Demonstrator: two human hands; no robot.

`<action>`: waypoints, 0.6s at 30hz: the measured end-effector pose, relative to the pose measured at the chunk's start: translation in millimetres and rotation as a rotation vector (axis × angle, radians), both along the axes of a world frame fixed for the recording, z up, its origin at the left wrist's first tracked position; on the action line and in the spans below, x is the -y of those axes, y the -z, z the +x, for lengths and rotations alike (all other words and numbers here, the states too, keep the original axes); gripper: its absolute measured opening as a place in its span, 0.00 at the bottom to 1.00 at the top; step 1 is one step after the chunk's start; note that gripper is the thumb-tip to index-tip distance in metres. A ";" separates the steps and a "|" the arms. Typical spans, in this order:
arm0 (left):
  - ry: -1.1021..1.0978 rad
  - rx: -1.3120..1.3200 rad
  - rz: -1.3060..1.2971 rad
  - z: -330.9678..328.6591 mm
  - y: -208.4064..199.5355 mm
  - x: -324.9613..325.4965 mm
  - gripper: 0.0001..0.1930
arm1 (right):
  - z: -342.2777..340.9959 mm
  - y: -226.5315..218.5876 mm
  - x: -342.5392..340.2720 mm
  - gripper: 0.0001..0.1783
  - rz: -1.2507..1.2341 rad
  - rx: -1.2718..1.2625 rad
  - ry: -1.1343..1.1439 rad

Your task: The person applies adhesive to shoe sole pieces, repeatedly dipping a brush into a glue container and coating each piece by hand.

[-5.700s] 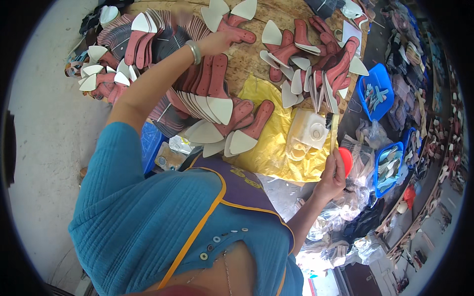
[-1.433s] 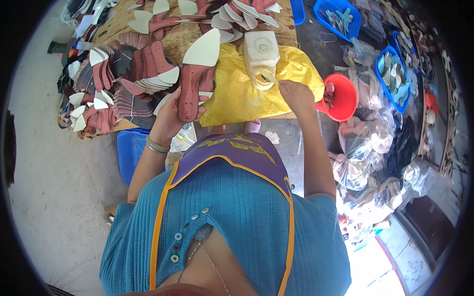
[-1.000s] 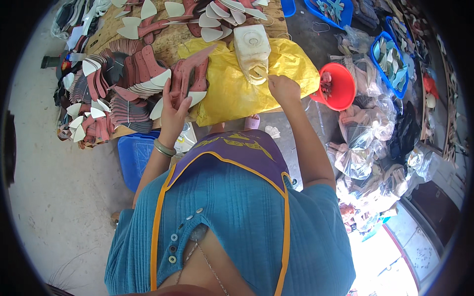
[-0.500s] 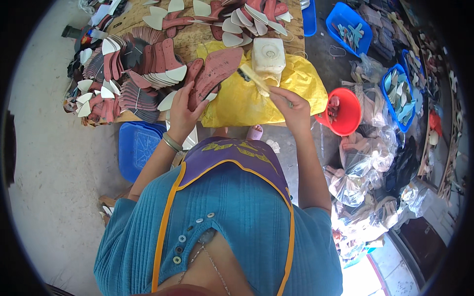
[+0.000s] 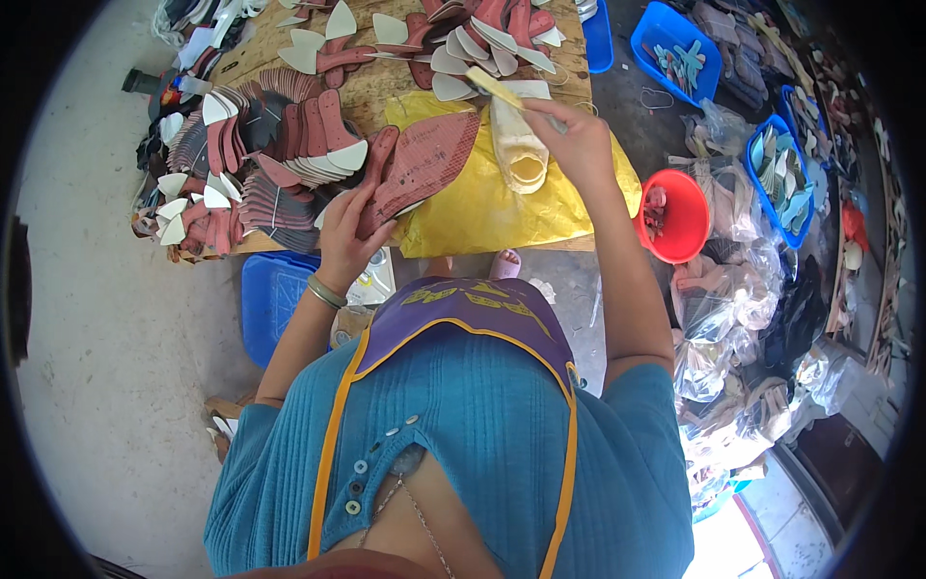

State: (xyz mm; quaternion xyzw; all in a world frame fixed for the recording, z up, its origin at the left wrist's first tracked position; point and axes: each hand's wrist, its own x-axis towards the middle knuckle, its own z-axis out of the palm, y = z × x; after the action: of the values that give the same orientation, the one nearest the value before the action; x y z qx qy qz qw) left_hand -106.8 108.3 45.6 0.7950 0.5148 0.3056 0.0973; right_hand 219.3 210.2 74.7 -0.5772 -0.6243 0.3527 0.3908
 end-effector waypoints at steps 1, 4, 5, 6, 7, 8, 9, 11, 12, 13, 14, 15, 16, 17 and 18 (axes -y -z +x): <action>0.002 -0.004 0.002 0.5 -1.1 -2.1 0.32 | -9.0 -5.9 4.2 0.14 0.002 -0.004 0.002; -0.027 -0.074 0.054 -2.4 -1.9 -4.8 0.32 | -43.2 -26.6 30.7 0.13 0.039 -0.045 -0.217; -0.022 -0.124 0.073 -2.6 -1.6 -5.1 0.33 | -49.9 -33.9 37.3 0.13 0.065 0.166 -0.269; -0.017 -0.174 0.094 -3.1 -1.5 -5.5 0.33 | -53.0 -37.7 40.1 0.12 0.090 0.377 -0.320; -0.013 -0.173 0.095 -4.3 -1.8 -5.8 0.33 | -46.8 -21.1 28.6 0.12 0.243 0.317 -0.234; -0.002 -0.193 0.115 -4.8 -3.0 -5.6 0.33 | -33.9 -9.1 16.2 0.12 0.246 0.318 -0.227; 0.012 -0.211 0.134 -5.3 -3.4 -5.4 0.33 | -19.1 1.3 4.3 0.12 0.146 0.408 -0.163; 0.025 -0.193 0.132 -8.8 2.7 -1.9 0.33 | -5.1 3.3 -3.6 0.13 0.059 0.497 -0.093; 0.024 -0.178 0.125 -10.5 3.7 -2.0 0.33 | -3.1 0.6 -1.7 0.13 0.045 0.468 -0.057; 0.021 -0.179 0.117 -11.9 3.6 -3.3 0.33 | -3.3 -2.5 0.9 0.13 0.032 0.439 -0.021; 0.017 -0.180 0.123 -12.8 4.7 -3.7 0.33 | -12.7 -8.3 8.8 0.13 0.039 0.438 -0.023; 0.013 -0.189 0.116 -14.1 5.7 -2.6 0.33 | -31.1 -18.9 19.6 0.13 0.061 0.292 -0.097; 0.016 -0.196 0.108 -15.2 7.0 -2.2 0.33 | -45.6 -27.7 26.3 0.13 0.080 0.147 -0.166; 0.017 -0.195 0.104 -15.9 6.1 -1.6 0.33 | -54.4 -34.4 28.2 0.13 0.077 0.148 -0.166; 0.011 -0.200 0.104 -16.6 4.6 -2.0 0.33 | -61.8 -40.4 30.0 0.13 0.087 0.284 -0.233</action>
State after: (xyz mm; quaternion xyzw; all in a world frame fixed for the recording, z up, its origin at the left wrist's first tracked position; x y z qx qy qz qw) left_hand -123.4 110.3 41.1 0.8285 0.5009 0.2503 0.0056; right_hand 157.4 180.2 115.0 -0.5274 -0.7506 0.2832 0.2798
